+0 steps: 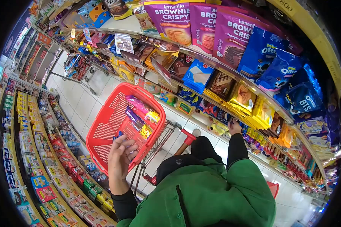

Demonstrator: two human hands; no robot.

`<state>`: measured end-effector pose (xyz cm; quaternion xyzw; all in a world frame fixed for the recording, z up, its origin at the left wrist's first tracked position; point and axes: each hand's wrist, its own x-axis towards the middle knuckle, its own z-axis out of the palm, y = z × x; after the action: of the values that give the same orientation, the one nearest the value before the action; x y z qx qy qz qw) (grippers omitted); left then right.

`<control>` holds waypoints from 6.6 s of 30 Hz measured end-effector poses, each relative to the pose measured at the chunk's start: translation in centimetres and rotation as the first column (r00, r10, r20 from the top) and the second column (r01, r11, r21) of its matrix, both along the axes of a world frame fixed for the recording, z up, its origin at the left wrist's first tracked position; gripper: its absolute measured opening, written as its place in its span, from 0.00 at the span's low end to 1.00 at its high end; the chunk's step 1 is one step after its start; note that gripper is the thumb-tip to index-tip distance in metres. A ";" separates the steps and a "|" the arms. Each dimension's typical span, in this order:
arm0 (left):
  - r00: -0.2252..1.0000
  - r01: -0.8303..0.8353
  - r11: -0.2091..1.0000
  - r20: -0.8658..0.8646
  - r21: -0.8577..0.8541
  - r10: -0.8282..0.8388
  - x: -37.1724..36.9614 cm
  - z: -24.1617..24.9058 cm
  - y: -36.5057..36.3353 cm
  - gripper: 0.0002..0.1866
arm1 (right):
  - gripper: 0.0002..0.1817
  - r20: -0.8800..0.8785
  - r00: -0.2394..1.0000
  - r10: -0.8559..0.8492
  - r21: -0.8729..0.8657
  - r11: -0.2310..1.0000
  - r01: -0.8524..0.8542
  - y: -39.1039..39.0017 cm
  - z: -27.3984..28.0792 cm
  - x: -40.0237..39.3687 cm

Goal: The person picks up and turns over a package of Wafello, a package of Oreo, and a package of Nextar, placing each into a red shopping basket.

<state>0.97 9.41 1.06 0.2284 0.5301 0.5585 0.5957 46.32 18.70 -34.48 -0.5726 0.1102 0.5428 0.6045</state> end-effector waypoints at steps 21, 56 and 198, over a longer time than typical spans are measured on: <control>0.950 -0.309 0.899 0.051 0.310 0.309 -8.5 0.8 -2.6 0.22 | 0.12 0.826 0.226 0.516 -0.339 0.776 -0.532 -7.0 -7.3 2.8; 0.111 0.590 0.566 -0.637 -0.576 -0.763 -17.9 -34.2 -1.3 0.17 | 0.17 0.251 0.752 0.609 -0.688 0.659 -0.304 -27.7 4.7 5.4; 0.732 -0.441 0.882 -0.635 -0.165 0.248 -15.1 -11.4 2.5 0.29 | 0.15 0.754 -0.509 0.414 -0.648 0.345 -0.679 -2.6 9.2 -24.0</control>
<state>-14.16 11.91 -10.30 0.1939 0.8026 0.4709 0.3105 22.30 16.09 -25.32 -0.6382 -0.7231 0.2364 0.1175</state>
